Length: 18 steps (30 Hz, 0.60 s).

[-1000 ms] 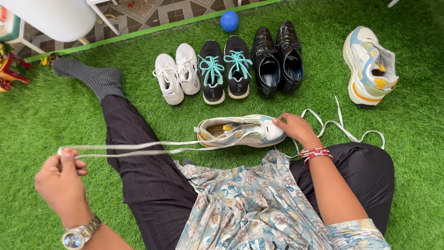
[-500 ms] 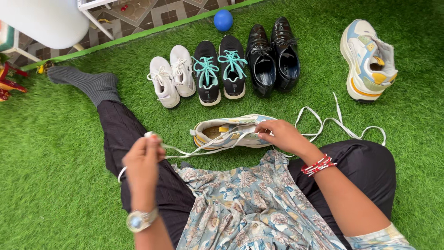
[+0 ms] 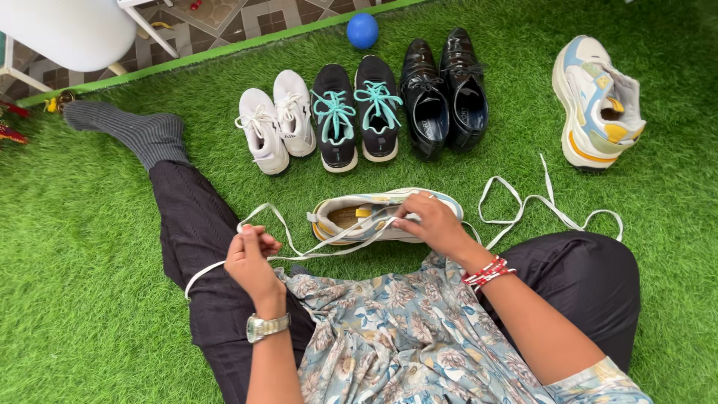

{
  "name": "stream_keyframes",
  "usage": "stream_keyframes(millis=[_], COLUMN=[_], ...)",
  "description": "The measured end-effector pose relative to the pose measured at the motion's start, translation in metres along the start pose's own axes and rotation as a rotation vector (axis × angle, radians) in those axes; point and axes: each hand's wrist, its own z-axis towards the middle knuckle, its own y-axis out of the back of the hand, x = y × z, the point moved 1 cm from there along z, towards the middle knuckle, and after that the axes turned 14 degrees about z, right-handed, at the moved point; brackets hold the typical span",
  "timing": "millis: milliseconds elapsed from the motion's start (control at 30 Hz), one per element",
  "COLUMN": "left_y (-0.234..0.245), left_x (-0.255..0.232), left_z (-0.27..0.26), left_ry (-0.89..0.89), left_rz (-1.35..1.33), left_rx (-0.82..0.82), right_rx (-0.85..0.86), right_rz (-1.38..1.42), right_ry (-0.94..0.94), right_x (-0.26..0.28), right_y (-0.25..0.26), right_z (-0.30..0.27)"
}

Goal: The person sits on artificial turf and threads a white shoelace through the eyelets of a white sneaker. They pull the lace through each eyelet, adjust the tension, and continue lacing the shoe from the bottom toward the top.

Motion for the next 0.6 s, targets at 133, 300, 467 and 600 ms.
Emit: stream_keyframes(millis=[133,300,467,600], left_y=[0.013,0.003,0.01,0.018], left_x=[0.016,0.025,0.023,0.021], left_z=[0.02,0.03,0.031,0.035], left_ry=[0.134,0.1,0.116,0.143], left_rz=[-0.092,-0.143,-0.181,-0.188], left_rx=[-0.07,-0.071,-0.136,-0.21], right_rx=[-0.03,-0.028,0.06,0.066], right_rz=[0.121,0.349,0.552,0.805], right_ry=[-0.144,-0.208,-0.161,-0.103], right_x=[0.003,0.023,0.054,0.084], right_y=[0.002,-0.013,-0.023,-0.02], right_z=[0.005,0.029,0.057,0.083])
